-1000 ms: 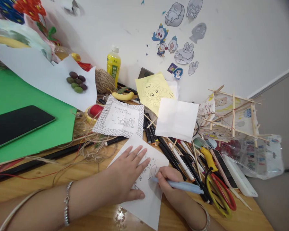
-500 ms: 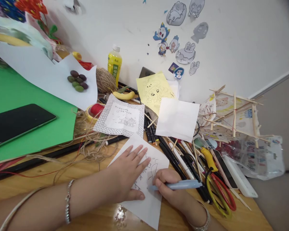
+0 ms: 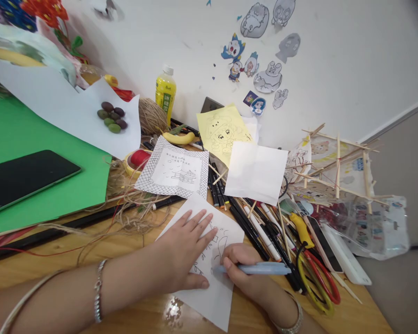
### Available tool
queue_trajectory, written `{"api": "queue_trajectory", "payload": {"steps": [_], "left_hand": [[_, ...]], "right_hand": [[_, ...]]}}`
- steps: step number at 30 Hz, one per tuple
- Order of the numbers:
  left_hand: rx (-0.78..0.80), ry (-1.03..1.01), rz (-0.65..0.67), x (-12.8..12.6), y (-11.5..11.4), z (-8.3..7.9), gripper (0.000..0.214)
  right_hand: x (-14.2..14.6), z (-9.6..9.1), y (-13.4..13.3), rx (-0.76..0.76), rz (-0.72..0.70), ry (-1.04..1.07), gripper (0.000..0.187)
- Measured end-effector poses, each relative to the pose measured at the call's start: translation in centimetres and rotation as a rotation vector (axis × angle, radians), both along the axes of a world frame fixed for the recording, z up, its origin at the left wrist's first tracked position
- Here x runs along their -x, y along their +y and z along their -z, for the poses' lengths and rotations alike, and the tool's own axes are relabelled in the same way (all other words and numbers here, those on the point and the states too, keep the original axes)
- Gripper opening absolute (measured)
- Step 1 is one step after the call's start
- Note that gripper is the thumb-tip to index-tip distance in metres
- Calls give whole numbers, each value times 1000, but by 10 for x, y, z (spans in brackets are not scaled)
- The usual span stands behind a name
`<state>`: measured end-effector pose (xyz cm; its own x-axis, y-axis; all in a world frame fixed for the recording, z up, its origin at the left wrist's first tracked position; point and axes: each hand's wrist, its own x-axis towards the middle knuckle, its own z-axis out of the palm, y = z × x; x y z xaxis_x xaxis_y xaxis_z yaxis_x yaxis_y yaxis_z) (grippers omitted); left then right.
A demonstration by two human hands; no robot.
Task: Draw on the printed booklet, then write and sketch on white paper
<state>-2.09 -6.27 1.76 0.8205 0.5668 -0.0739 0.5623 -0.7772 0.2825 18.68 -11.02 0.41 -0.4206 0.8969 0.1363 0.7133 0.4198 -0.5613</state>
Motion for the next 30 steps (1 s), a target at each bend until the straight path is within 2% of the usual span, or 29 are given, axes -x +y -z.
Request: {"api": "queue_trajectory", "payload": {"steps": [8,14,19,26,30], "left_hand": [[33,67,-16,-2,0,-4,92],[-6,3,-1,-1,1,4,92],[2,47,-8,-1,0,0,92],[29,115,-6,-3,-2,-8,92],[22,60,-10,-2,-1,-5,92]], "right_hand": [[1,0,1,-10,-48,13,35],[2,-2,0,-30,63,-22,35],[3,-3,0,-22,-7,-11,35],[3,-2,-1,-35,102,-50,32],[3,-4,-1,-33,37,-68,30]]}}
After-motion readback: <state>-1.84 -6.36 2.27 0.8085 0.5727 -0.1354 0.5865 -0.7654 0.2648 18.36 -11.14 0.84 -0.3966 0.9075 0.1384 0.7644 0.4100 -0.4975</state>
